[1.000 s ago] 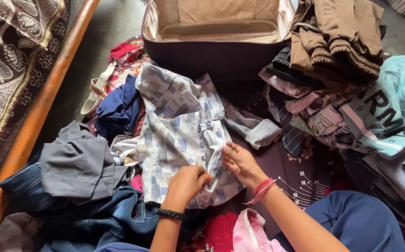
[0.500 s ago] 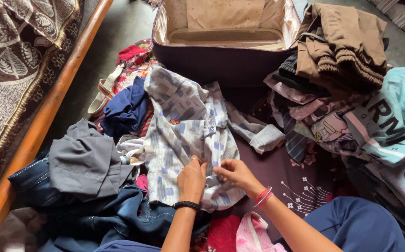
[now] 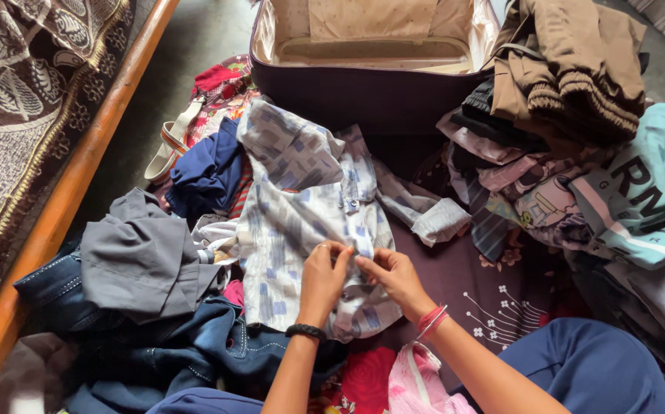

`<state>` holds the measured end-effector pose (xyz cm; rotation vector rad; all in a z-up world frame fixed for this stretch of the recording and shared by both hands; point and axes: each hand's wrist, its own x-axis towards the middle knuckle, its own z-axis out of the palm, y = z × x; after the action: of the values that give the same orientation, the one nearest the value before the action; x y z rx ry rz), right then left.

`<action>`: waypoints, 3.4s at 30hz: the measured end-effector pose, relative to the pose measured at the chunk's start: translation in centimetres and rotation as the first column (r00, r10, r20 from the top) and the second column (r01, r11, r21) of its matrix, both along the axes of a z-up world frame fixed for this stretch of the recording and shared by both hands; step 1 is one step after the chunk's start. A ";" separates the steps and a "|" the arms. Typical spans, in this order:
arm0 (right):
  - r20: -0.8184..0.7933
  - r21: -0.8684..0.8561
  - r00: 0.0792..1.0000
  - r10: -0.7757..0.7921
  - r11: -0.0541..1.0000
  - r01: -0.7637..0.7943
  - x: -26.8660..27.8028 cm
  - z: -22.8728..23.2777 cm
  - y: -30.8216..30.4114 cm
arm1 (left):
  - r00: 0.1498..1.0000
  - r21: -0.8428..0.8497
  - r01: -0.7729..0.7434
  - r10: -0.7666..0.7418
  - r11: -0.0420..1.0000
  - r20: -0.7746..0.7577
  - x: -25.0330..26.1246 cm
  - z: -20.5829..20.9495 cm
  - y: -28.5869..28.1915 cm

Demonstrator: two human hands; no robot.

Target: The person picks up, folds, and organizes multiple items of clothing from the floor and places them inside an open suitcase.

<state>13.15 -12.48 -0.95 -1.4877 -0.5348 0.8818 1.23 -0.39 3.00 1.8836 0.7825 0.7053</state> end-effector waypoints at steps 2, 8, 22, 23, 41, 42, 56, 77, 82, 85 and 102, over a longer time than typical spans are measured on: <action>-0.052 0.051 0.998 -0.028 0.998 0.031 0.3 0.5 -0.1 | 0.999 -0.056 0.040 -0.040 0.998 -0.001 0.1 0.9 -0.5; -0.154 0.115 0.986 -0.067 0.990 0.085 0.6 1.5 -0.3 | 0.993 -0.132 0.114 -0.108 0.985 0.049 0.4 1.0 -0.6; -0.010 0.077 0.990 -0.141 0.987 0.141 0.2 2.5 -0.5 | 0.995 -0.166 0.059 -0.044 0.984 0.089 0.2 2.8 -0.7; -0.020 0.079 0.990 -0.140 0.987 0.141 0.2 2.4 -0.6 | 0.997 -0.192 0.040 -0.027 0.981 0.068 0.1 3.0 -0.6; -0.160 0.110 0.986 -0.043 0.992 0.061 0.4 3.3 -0.5 | 0.998 -0.292 0.021 -0.003 0.956 0.063 0.4 3.5 -0.2; -0.150 0.111 0.988 -0.036 0.992 0.053 0.5 3.4 -0.4 | 0.999 -0.310 0.018 -0.002 0.950 0.050 0.5 3.3 0.0; 0.221 0.118 0.972 -0.078 0.992 0.052 0.3 3.6 0.0 | 0.999 -0.311 0.048 -0.053 0.949 -0.008 0.3 3.5 -0.2; -0.409 0.307 0.900 0.153 0.952 -0.023 0.6 0.8 1.0 | 0.988 -0.396 0.147 -0.121 0.906 0.092 1.5 -2.8 0.3; -0.312 0.078 0.950 0.014 0.997 0.011 1.5 0.2 1.1 | 0.942 -0.178 0.306 -0.325 0.935 -0.088 0.4 -0.4 0.5; -0.255 0.041 0.966 -0.044 0.998 0.056 1.5 -0.1 0.9 | 0.819 0.007 0.430 -0.387 0.903 -0.424 -0.6 1.5 0.2; -0.463 0.043 0.883 -0.079 0.993 0.111 2.0 0.7 0.1 | 0.878 0.167 0.185 -0.086 0.969 -0.471 -0.8 3.9 -0.1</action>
<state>15.16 -12.36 -0.27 -1.1749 -0.1347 1.0859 0.45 -0.46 6.95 2.3158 0.8824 0.2510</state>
